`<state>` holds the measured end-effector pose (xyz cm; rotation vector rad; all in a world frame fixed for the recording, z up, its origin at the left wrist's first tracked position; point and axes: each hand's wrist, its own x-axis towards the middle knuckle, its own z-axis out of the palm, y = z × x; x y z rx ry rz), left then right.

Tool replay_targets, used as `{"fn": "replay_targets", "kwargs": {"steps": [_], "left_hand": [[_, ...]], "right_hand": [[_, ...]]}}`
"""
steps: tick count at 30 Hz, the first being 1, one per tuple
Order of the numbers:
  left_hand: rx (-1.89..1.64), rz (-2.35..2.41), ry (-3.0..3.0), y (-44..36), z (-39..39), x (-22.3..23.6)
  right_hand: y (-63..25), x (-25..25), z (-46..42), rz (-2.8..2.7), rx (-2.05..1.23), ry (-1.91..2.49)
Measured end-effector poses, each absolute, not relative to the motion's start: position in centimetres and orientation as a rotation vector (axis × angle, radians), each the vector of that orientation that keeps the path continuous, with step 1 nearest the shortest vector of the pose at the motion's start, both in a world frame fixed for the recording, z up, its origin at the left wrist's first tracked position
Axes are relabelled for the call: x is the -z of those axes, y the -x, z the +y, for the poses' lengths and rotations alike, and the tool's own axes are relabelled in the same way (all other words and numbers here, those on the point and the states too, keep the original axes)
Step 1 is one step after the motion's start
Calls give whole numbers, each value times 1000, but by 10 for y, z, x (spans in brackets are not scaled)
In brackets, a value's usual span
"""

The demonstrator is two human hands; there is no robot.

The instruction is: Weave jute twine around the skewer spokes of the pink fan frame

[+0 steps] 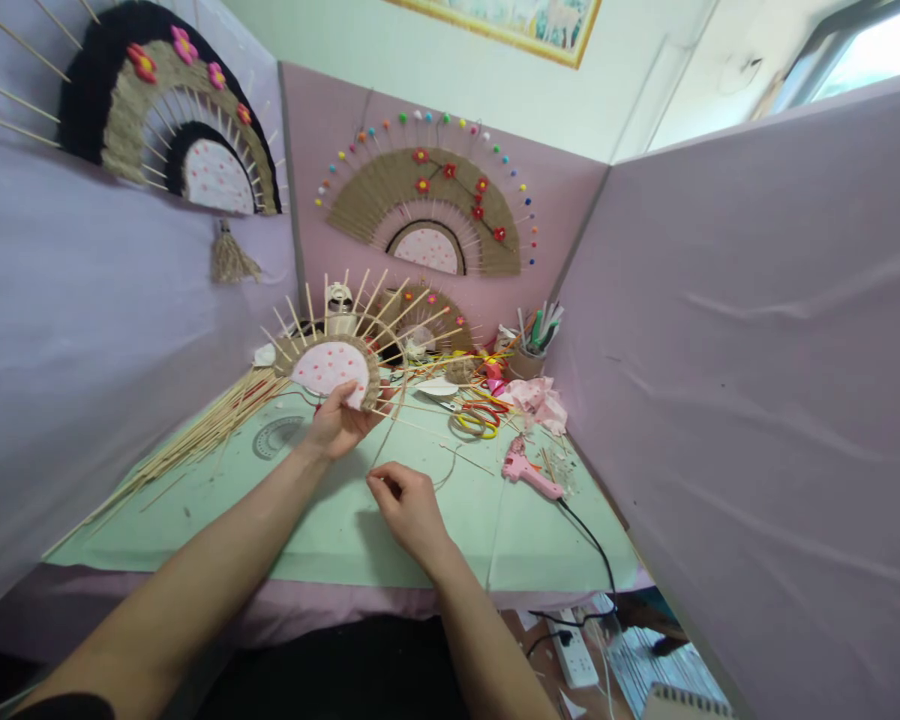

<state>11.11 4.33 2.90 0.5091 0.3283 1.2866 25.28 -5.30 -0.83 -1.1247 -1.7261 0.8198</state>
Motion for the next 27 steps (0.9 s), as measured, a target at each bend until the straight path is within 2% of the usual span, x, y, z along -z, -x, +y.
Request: {"fn": "replay_targets", "kwargs": {"steps": [12,18,27], "left_hand": [[-919,306,-551,-116,31,-21],[-873,272,-582,-116,34,-18],[-709,149,-570,-118,29,-13]], "right_hand": [[-280,16,-34,-1457,-751,1290],[-299,11,-33,-1170,-631,1271],[-312,9,-33,-1019,-509,1220]]}}
